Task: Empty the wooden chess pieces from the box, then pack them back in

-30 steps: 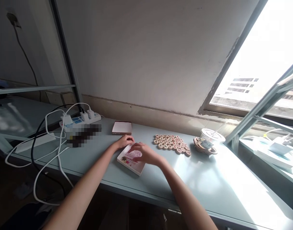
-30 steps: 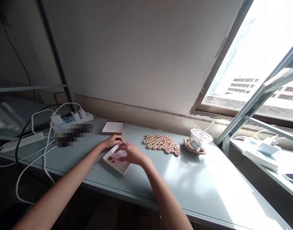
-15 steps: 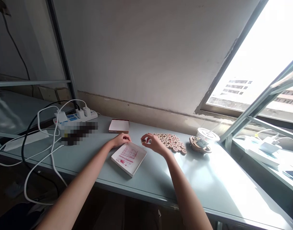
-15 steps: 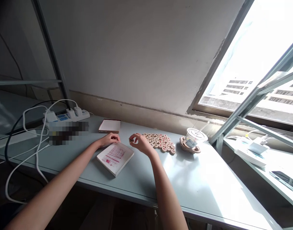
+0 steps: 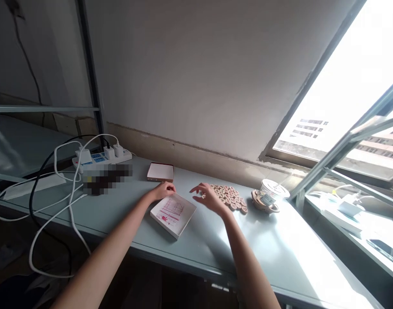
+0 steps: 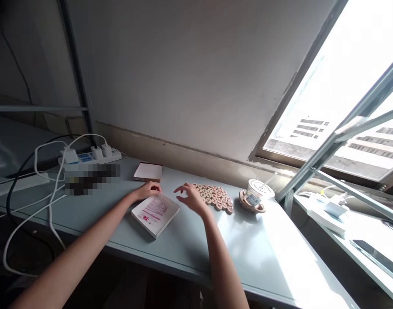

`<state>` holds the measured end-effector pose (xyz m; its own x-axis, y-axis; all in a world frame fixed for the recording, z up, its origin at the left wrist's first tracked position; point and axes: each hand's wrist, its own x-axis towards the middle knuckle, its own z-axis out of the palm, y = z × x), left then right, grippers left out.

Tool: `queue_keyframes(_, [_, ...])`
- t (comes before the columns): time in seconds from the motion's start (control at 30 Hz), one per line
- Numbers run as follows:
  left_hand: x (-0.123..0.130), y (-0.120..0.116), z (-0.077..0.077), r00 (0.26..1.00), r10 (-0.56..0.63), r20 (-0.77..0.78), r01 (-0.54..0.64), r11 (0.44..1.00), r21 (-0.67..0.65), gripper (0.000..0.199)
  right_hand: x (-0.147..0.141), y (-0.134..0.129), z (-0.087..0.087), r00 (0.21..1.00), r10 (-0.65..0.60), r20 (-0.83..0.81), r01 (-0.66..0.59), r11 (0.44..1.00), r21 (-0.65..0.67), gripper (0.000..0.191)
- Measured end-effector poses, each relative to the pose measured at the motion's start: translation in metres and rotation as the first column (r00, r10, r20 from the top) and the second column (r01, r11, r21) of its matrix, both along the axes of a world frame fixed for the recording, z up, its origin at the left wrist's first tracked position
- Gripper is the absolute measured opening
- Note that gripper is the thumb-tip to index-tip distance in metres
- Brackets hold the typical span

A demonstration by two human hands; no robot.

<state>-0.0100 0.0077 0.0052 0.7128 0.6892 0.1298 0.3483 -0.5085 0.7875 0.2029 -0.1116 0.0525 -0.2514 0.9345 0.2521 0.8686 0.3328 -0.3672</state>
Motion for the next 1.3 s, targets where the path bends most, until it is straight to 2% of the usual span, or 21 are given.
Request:
queue_keyframes(0.07, [0.001,0.002,-0.004,0.998,0.068,0.004,-0.068,0.994,0.081,0.015,-0.03,-0.006,0.0,0.997,0.031,0.075,-0.029,0.999,-0.021,0.024])
queue_keyframes(0.2, [0.003,0.001,-0.007,0.986,0.167,0.026,-0.169,0.962,0.216,0.014,-0.076,-0.02,-0.002,0.936,0.018,0.351,-0.001,0.999,-0.048,0.038])
queue_keyframes(0.27, [0.004,-0.001,-0.007,0.982,0.186,0.024,-0.186,0.95,0.251,0.014,-0.086,-0.023,-0.001,0.933,0.025,0.359,0.011,0.995,-0.1,0.032])
queue_keyframes(0.33, [0.004,-0.003,-0.006,0.98,0.196,0.016,-0.194,0.945,0.262,0.013,-0.088,-0.023,0.0,0.954,0.044,0.295,0.013,0.982,-0.188,0.022])
queue_keyframes(0.43, [0.004,-0.003,-0.006,0.978,0.209,-0.002,-0.201,0.942,0.268,0.013,-0.081,-0.024,0.002,0.982,0.046,0.181,-0.004,0.974,-0.227,0.013])
queue_keyframes(0.5, [0.004,-0.002,-0.006,0.974,0.226,-0.015,-0.213,0.938,0.275,0.013,-0.069,-0.029,0.006,0.991,0.004,0.134,0.014,0.991,-0.13,0.013])
queue_keyframes(0.57, [0.003,-0.001,-0.007,0.968,0.251,-0.022,-0.234,0.929,0.286,0.014,-0.053,-0.038,0.013,0.99,-0.091,0.108,0.091,0.996,0.006,0.016])
queue_keyframes(0.67, [0.002,0.0,-0.006,0.959,0.283,-0.027,-0.262,0.916,0.305,0.015,-0.023,-0.06,0.024,0.963,-0.229,0.141,0.205,0.965,0.166,0.024])
queue_keyframes(0.73, [0.001,0.0,-0.005,0.959,0.282,-0.035,-0.259,0.918,0.3,0.018,-0.004,-0.077,0.026,0.942,-0.265,0.208,0.222,0.953,0.208,0.025])
queue_keyframes(0.83, [-0.001,-0.002,0.0,0.97,0.241,-0.039,-0.222,0.938,0.267,0.026,0.017,-0.099,0.015,0.94,-0.198,0.279,0.167,0.977,0.13,0.03])
queue_keyframes(0.9, [-0.003,-0.003,0.002,0.973,0.227,-0.034,-0.209,0.938,0.276,0.029,0.025,-0.108,0.002,0.955,-0.145,0.26,0.142,0.989,0.031,0.036])
queue_keyframes(0.93, [-0.005,-0.004,0.003,0.974,0.224,-0.029,-0.206,0.933,0.295,0.029,0.028,-0.112,-0.004,0.958,-0.159,0.239,0.165,0.986,-0.002,0.036])
queue_keyframes(1.0, [-0.006,-0.005,0.005,0.972,0.234,-0.014,-0.216,0.918,0.331,0.03,0.03,-0.114,-0.014,0.935,-0.273,0.226,0.285,0.958,-0.018,0.039])
queue_keyframes(1.1, [-0.006,-0.006,0.007,0.971,0.236,0.043,-0.234,0.891,0.389,0.031,0.027,-0.111,-0.026,0.845,-0.447,0.294,0.452,0.89,0.054,0.046])
queue_keyframes(1.2, [-0.004,-0.011,0.012,0.977,0.176,0.118,-0.21,0.872,0.442,0.031,0.018,-0.101,-0.034,0.809,-0.494,0.317,0.487,0.867,0.106,0.05])
queue_keyframes(1.3, [-0.002,-0.016,0.018,0.981,0.136,0.14,-0.188,0.86,0.475,0.031,0.01,-0.088,-0.036,0.792,-0.559,0.246,0.556,0.827,0.086,0.045])
